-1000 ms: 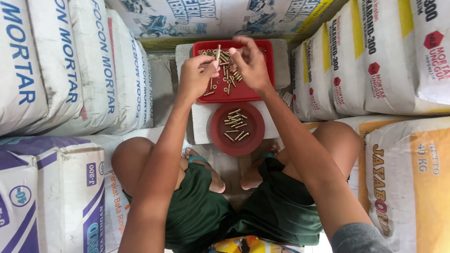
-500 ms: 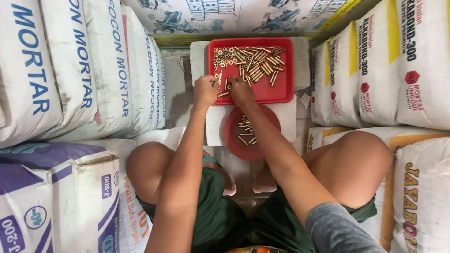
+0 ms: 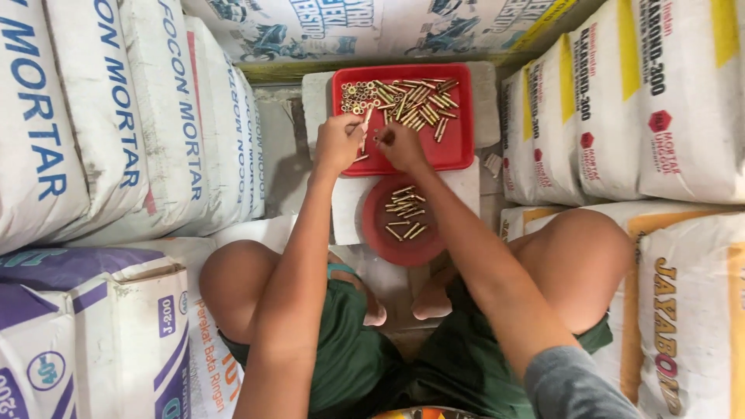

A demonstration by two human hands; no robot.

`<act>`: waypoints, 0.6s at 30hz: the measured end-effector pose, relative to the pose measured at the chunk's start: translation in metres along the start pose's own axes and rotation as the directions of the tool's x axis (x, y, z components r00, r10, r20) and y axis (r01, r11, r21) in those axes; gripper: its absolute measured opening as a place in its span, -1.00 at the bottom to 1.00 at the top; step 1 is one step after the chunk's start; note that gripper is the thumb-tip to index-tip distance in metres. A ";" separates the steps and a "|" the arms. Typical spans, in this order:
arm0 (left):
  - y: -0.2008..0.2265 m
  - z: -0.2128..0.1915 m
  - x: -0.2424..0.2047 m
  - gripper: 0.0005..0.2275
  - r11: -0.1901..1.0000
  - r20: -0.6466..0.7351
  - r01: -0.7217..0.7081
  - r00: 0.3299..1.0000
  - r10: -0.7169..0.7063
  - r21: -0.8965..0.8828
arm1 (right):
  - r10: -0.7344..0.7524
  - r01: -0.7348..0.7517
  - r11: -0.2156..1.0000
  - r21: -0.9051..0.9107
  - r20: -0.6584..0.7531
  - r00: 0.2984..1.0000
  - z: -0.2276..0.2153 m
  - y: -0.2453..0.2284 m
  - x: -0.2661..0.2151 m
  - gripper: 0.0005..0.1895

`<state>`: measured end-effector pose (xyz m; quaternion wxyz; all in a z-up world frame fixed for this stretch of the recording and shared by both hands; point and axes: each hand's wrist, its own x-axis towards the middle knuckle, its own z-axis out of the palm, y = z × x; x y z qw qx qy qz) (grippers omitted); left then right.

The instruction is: The person sits on the floor and assembles small brass-colored metal components by hand. They pick a cylindrical piece and a washer from a red tray, fit them together, and place the assembled unit into a red bowl. This process is repeated continuously throughout the clip.

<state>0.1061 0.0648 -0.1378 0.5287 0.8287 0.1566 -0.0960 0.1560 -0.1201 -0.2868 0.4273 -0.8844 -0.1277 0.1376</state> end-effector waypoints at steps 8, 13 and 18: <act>0.089 -0.017 -0.043 -0.79 0.884 0.135 -0.263 0.932 0.337 -0.387 | -0.130 0.120 0.985 0.126 0.078 0.988 -0.233 -0.139 -0.051 -0.86; 0.129 -0.035 -0.092 -0.77 0.821 0.190 -0.296 0.882 0.431 -0.488 | -0.310 0.330 0.791 0.515 -0.129 0.942 -0.258 -0.183 -0.114 -0.77; 0.128 -0.037 -0.122 -0.76 0.788 0.235 -0.229 0.875 0.424 -0.571 | -0.283 0.402 0.665 0.630 -0.286 0.915 -0.231 -0.198 -0.124 -0.78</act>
